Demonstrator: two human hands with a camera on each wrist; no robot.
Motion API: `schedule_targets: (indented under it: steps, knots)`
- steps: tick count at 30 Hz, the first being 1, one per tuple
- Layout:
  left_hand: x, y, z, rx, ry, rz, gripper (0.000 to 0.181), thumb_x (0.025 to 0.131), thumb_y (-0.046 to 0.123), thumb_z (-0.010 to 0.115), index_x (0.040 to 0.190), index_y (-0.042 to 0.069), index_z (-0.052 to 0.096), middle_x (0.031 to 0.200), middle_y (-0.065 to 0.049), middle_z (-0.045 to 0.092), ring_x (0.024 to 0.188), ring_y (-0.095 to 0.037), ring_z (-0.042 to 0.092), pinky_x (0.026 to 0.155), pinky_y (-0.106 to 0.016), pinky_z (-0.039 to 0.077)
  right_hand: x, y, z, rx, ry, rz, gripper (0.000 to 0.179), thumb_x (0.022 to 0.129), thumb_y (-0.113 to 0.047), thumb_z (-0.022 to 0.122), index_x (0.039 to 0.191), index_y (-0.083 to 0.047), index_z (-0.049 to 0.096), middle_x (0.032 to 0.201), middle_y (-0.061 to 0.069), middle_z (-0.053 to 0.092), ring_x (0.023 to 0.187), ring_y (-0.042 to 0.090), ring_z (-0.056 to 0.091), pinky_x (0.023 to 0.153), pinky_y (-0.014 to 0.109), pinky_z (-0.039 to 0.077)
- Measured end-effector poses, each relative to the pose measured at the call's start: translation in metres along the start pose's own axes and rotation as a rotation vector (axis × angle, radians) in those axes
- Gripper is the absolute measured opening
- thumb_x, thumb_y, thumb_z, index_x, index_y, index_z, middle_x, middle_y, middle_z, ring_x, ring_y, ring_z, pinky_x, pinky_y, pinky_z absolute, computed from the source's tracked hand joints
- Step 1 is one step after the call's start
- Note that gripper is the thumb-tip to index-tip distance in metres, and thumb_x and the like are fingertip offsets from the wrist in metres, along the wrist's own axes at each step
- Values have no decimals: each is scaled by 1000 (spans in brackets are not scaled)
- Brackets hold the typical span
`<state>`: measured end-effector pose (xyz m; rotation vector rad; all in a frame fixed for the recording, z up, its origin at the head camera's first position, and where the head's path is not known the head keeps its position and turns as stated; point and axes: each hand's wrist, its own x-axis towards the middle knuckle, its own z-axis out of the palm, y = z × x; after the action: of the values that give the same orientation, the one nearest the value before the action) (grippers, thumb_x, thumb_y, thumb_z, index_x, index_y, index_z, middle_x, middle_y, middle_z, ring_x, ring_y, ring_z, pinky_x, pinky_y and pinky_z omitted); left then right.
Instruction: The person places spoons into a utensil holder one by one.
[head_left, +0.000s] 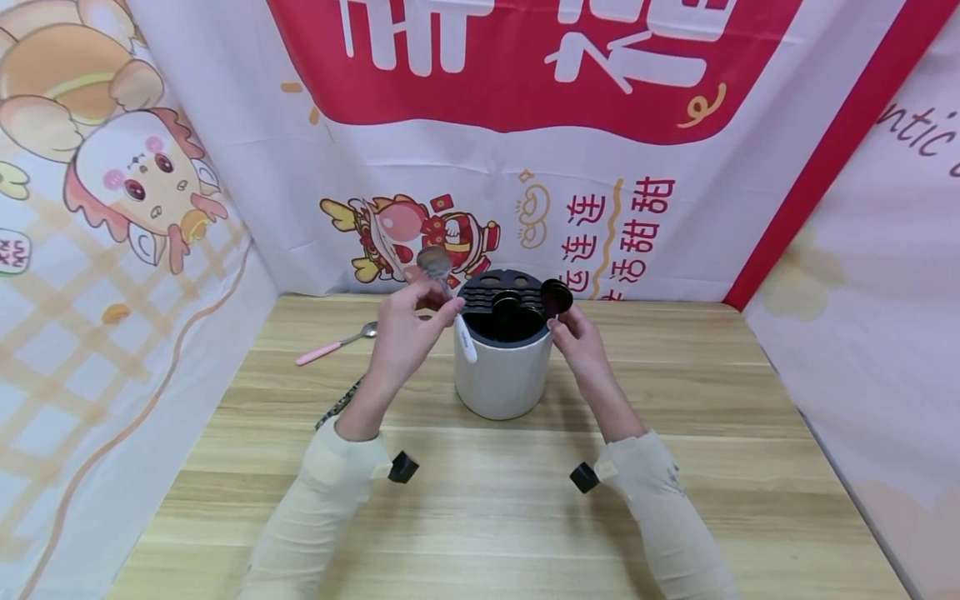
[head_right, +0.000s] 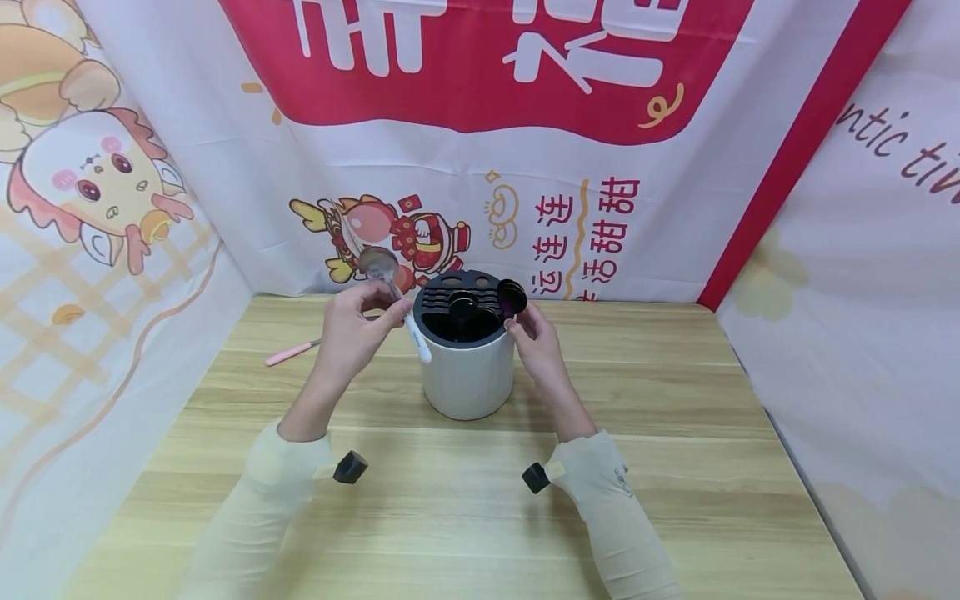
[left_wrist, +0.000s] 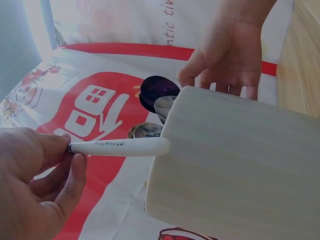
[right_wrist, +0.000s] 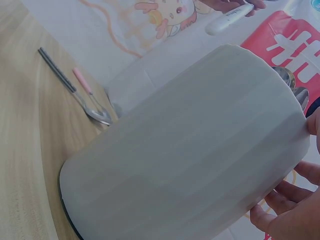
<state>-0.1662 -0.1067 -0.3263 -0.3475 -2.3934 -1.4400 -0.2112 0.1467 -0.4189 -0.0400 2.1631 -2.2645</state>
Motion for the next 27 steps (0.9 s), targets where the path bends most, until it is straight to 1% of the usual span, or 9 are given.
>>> schedule_targets:
  steps: [4, 7, 11, 14, 18, 20, 24, 27]
  knots:
    - [4, 2, 3, 13, 26, 60, 23, 93, 28, 72, 100, 6, 71, 96, -11, 72, 89, -22, 68, 75, -36, 64, -1, 0, 0, -3, 2, 4, 44, 99, -10, 49, 143, -6, 48, 136, 15, 54, 108, 4, 52, 112, 35, 43]
    - [8, 3, 5, 21, 43, 88, 22, 93, 27, 72, 99, 6, 71, 95, -11, 72, 89, -22, 69, 75, -36, 64, -1, -2, 0, -16, 2, 7, 44, 99, -11, 49, 143, -7, 48, 134, 14, 55, 107, 5, 53, 111, 35, 44]
    - [12, 4, 8, 24, 66, 123, 23, 92, 27, 72, 98, 5, 71, 94, -11, 71, 88, -22, 69, 73, -37, 64, -1, -3, 0, 1, -8, -4, 46, 100, -8, 48, 145, -6, 47, 136, 15, 54, 109, 5, 53, 113, 36, 43]
    - [15, 6, 10, 27, 80, 140, 22, 92, 27, 72, 97, 5, 72, 94, -10, 70, 87, -21, 68, 71, -36, 64, -2, -3, 0, 10, -17, -12, 47, 99, -6, 48, 146, -5, 45, 138, 17, 53, 111, 5, 53, 115, 38, 42]
    - [17, 8, 11, 29, 92, 155, 21, 92, 26, 73, 94, 5, 72, 91, -10, 70, 84, -20, 68, 70, -35, 64, -2, -4, 0, 7, -15, -6, 46, 99, -6, 48, 145, -5, 46, 137, 16, 53, 110, 5, 53, 114, 38, 42]
    - [19, 8, 12, 31, 94, 165, 21, 92, 25, 73, 93, 5, 71, 90, -10, 71, 83, -20, 68, 69, -34, 64, -2, -4, -1, 9, -9, -4, 46, 99, -6, 48, 145, -4, 46, 136, 15, 53, 109, 4, 53, 113, 37, 43]
    - [22, 7, 14, 27, 99, 160, 21, 92, 25, 73, 93, 5, 72, 89, -10, 72, 83, -20, 69, 70, -34, 64, -2, -2, -1, 18, -7, -5, 45, 99, -7, 48, 144, -5, 47, 135, 14, 54, 109, 4, 53, 110, 34, 44]
    - [24, 6, 17, 24, 110, 156, 20, 92, 24, 73, 94, 5, 72, 89, -11, 72, 83, -20, 69, 71, -35, 64, -1, -2, -1, 22, -8, -3, 44, 99, -7, 49, 143, -5, 48, 135, 14, 54, 110, 5, 53, 111, 35, 44]
